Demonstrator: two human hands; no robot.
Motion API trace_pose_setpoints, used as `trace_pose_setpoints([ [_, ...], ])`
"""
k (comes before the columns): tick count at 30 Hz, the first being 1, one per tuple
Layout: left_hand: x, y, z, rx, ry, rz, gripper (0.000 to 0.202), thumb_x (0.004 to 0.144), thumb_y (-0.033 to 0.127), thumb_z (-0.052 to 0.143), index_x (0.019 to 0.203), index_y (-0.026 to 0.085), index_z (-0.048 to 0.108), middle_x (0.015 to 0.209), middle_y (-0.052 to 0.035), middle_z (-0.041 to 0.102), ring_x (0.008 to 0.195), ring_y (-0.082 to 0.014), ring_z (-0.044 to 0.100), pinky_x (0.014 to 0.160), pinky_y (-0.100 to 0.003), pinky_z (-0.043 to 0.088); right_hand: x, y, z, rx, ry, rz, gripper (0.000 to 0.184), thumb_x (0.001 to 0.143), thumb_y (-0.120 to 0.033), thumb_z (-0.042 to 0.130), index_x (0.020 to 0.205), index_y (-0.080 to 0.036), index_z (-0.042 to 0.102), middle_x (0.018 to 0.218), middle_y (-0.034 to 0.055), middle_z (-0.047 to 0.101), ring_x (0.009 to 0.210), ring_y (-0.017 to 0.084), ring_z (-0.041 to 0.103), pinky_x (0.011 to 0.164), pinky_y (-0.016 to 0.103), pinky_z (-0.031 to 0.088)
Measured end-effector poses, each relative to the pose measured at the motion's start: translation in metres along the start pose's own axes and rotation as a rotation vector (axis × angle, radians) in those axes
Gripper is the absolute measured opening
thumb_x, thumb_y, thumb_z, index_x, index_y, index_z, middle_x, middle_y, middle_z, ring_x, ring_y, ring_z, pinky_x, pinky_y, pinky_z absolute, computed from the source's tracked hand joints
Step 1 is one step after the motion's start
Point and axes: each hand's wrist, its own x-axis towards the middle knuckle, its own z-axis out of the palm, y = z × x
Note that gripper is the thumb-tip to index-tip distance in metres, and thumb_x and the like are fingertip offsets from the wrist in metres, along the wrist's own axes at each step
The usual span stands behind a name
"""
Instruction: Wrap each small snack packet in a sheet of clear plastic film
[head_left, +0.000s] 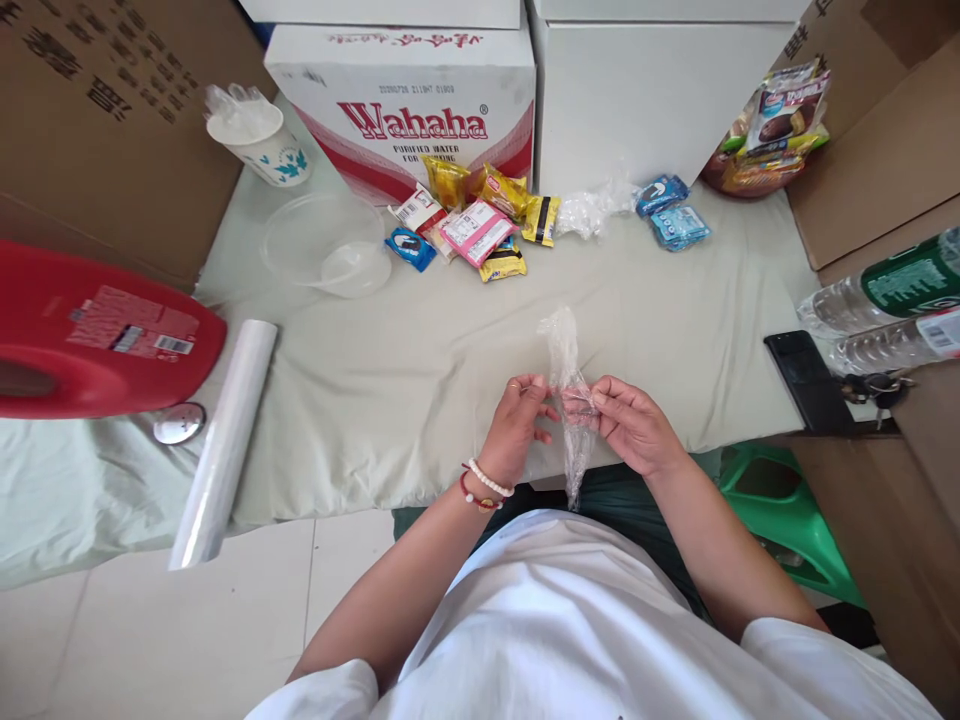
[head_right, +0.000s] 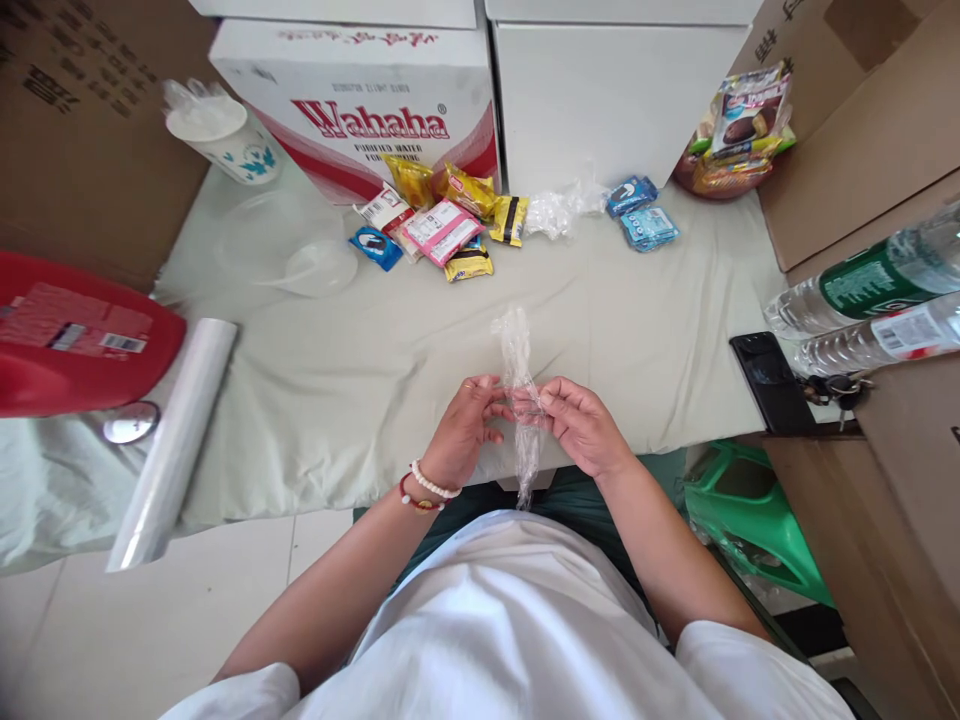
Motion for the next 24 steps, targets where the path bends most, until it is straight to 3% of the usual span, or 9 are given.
trace_pose_setpoints([
  [2,0.006,0.002,0.002,-0.026,-0.035,-0.023,0.06,0.07,0.059,0.09,0.107,0.019,0.064,0.085,-0.0001,0.066,0.069,-0.0121,0.059,0.052,-0.022,0.04,-0.003,0.002,-0.003,0.041,-0.018,0.012,0.034,0.08,-0.047,0.089,0.08,-0.022,0.066,0.104,0.006,0.078,0.095,0.021,0.074,0.095,0.039,0.06],
  [5,0.012,0.002,0.001,-0.07,-0.033,0.006,0.049,0.062,0.046,0.097,0.085,0.016,0.067,0.07,0.0042,0.058,0.061,-0.0067,0.047,0.054,-0.021,0.037,-0.006,0.005,-0.011,0.067,0.009,0.009,0.032,0.081,-0.045,0.089,0.08,-0.022,0.066,0.108,0.0063,0.079,0.097,0.021,0.076,0.093,0.037,0.061],
  [7,0.013,0.002,-0.002,-0.159,-0.024,0.023,0.046,0.06,0.042,0.098,0.076,0.016,0.064,0.074,0.0032,0.062,0.067,-0.007,0.051,0.061,-0.021,0.042,-0.008,0.005,-0.018,0.06,0.052,-0.003,0.032,0.08,-0.044,0.09,0.08,-0.022,0.067,0.108,0.0056,0.079,0.097,0.02,0.076,0.09,0.035,0.062],
  [12,0.007,0.007,-0.008,-0.414,-0.167,-0.06,0.045,0.068,0.036,0.096,0.082,0.021,0.056,0.107,-0.0015,0.074,0.101,-0.0184,0.069,0.084,-0.033,0.057,-0.012,0.006,-0.031,-0.013,0.111,-0.021,0.033,0.079,-0.045,0.092,0.079,-0.022,0.068,0.101,0.0032,0.078,0.084,0.015,0.074,0.079,0.028,0.062],
  [15,0.006,0.006,-0.007,-0.464,-0.159,-0.107,0.045,0.071,0.045,0.094,0.092,0.022,0.062,0.104,-0.0016,0.074,0.089,-0.0172,0.071,0.076,-0.031,0.057,-0.013,0.006,-0.031,-0.034,0.065,-0.005,0.034,0.079,-0.047,0.091,0.08,-0.022,0.069,0.104,0.0032,0.077,0.082,0.015,0.074,0.076,0.028,0.062],
  [18,0.008,0.005,-0.002,-0.438,-0.222,-0.188,0.053,0.066,0.054,0.095,0.099,0.018,0.072,0.097,-0.0044,0.076,0.081,-0.0174,0.07,0.074,-0.031,0.055,-0.014,0.006,-0.026,-0.031,0.011,-0.002,0.033,0.08,-0.048,0.09,0.083,-0.022,0.07,0.102,0.0033,0.077,0.081,0.015,0.074,0.076,0.029,0.063],
  [21,0.009,0.007,0.0,-0.285,-0.356,-0.235,0.052,0.061,0.042,0.099,0.098,0.014,0.078,0.095,-0.0076,0.078,0.084,-0.0201,0.071,0.079,-0.032,0.053,-0.014,0.005,-0.024,-0.039,0.017,-0.038,0.035,0.08,-0.049,0.091,0.083,-0.022,0.069,0.093,0.0018,0.074,0.079,0.015,0.072,0.076,0.029,0.062],
  [24,0.01,0.006,-0.002,-0.148,-0.306,-0.221,0.045,0.055,0.032,0.101,0.09,0.013,0.079,0.079,-0.0037,0.075,0.072,-0.0153,0.064,0.072,-0.029,0.047,-0.015,0.006,-0.027,-0.076,0.077,-0.059,0.039,0.078,-0.053,0.091,0.082,-0.022,0.067,0.095,0.0016,0.072,0.079,0.015,0.071,0.074,0.03,0.062],
])
